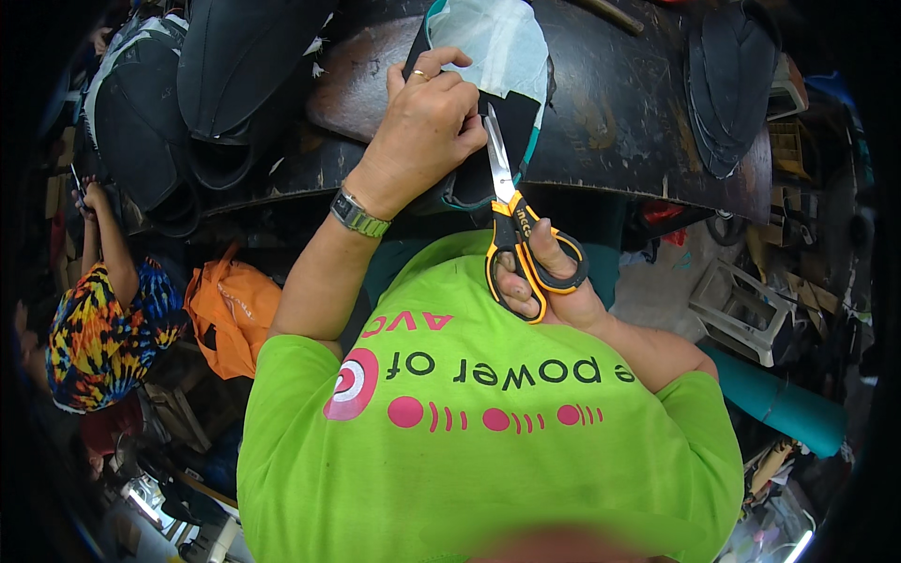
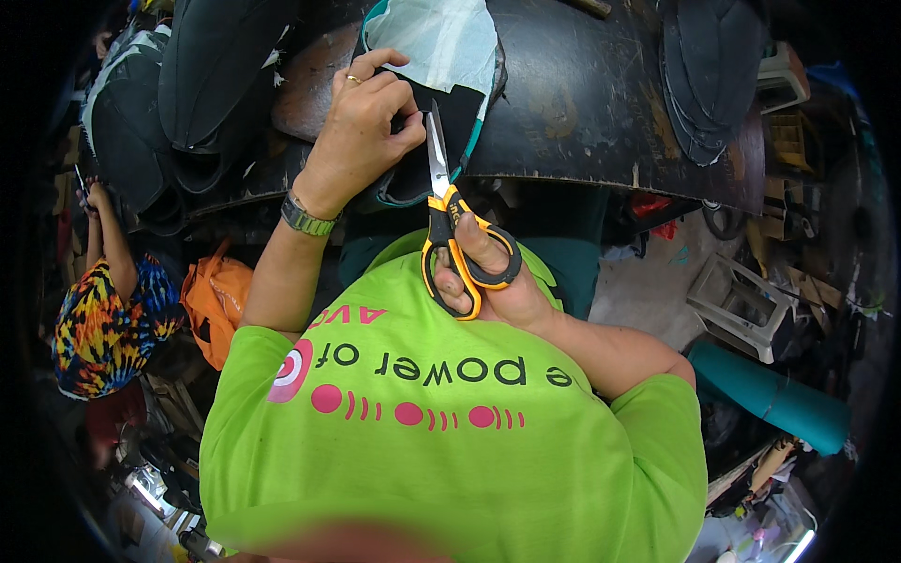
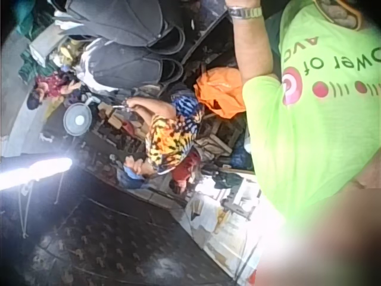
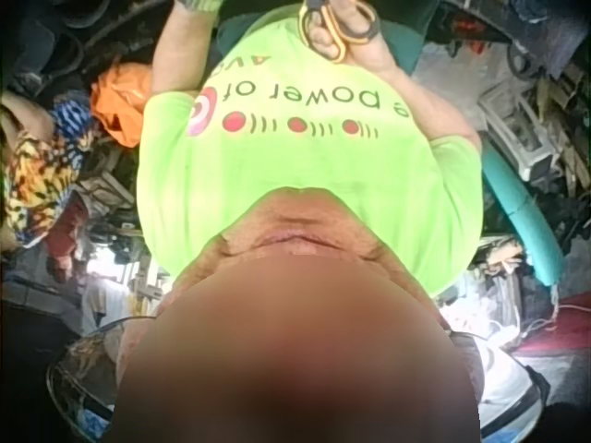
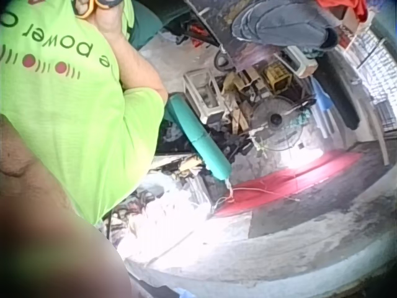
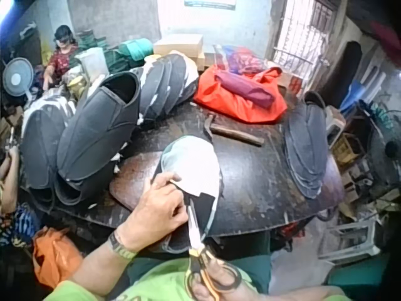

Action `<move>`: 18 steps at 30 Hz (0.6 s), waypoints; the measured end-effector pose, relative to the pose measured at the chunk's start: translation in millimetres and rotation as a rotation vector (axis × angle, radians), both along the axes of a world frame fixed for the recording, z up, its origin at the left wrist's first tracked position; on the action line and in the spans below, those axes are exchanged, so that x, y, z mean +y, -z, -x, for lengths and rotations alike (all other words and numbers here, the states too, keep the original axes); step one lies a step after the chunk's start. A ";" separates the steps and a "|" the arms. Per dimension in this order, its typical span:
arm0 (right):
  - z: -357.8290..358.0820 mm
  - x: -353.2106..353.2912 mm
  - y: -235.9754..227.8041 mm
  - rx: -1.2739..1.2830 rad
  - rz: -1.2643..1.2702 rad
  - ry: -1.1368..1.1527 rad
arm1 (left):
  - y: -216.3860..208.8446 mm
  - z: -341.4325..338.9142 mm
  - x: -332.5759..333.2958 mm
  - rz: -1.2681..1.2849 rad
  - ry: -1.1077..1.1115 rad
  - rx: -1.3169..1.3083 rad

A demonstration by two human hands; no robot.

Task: The person uses shears to trim excess material from the edges of black shoe uppers. They hold each upper with one hand and cut along the perimeter with the other, then flip the piece to trim the opposite side. The trimmed pieces are set aside on the workbench.

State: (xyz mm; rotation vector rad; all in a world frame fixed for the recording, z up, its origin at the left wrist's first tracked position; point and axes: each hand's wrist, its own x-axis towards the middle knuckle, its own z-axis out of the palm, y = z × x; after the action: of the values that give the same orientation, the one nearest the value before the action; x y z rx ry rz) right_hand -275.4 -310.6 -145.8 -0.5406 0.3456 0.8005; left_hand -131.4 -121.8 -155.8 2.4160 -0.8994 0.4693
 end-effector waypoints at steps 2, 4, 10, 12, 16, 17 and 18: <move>1.1 -0.6 0.5 0.000 0.001 -0.008 | -0.1 0.6 0.2 0.002 -0.001 0.002; 1.8 -0.1 1.5 -0.012 0.013 -0.014 | 0.1 1.2 0.6 0.001 -0.007 0.004; 0.9 -2.1 3.7 -0.048 -0.004 -0.030 | 0.7 1.0 1.1 -0.010 -0.009 0.007; 1.6 -2.9 3.4 -0.041 -0.003 -0.024 | 0.4 1.1 1.8 -0.013 -0.011 0.012; 0.1 -4.1 2.4 -0.076 0.015 -0.040 | -0.7 1.2 2.3 -0.042 -0.023 0.013; -0.7 -4.5 2.0 -0.092 0.020 -0.049 | -1.4 0.9 2.7 -0.044 -0.018 0.019; -1.9 -4.9 1.5 -0.087 0.033 -0.052 | -2.0 0.4 3.7 -0.053 -0.016 0.026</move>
State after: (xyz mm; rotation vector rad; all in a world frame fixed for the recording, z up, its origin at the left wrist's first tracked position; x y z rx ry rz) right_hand -273.5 -315.5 -147.3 -0.6152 0.2658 0.8203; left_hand -131.9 -118.2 -153.8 2.4733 -0.8927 0.4242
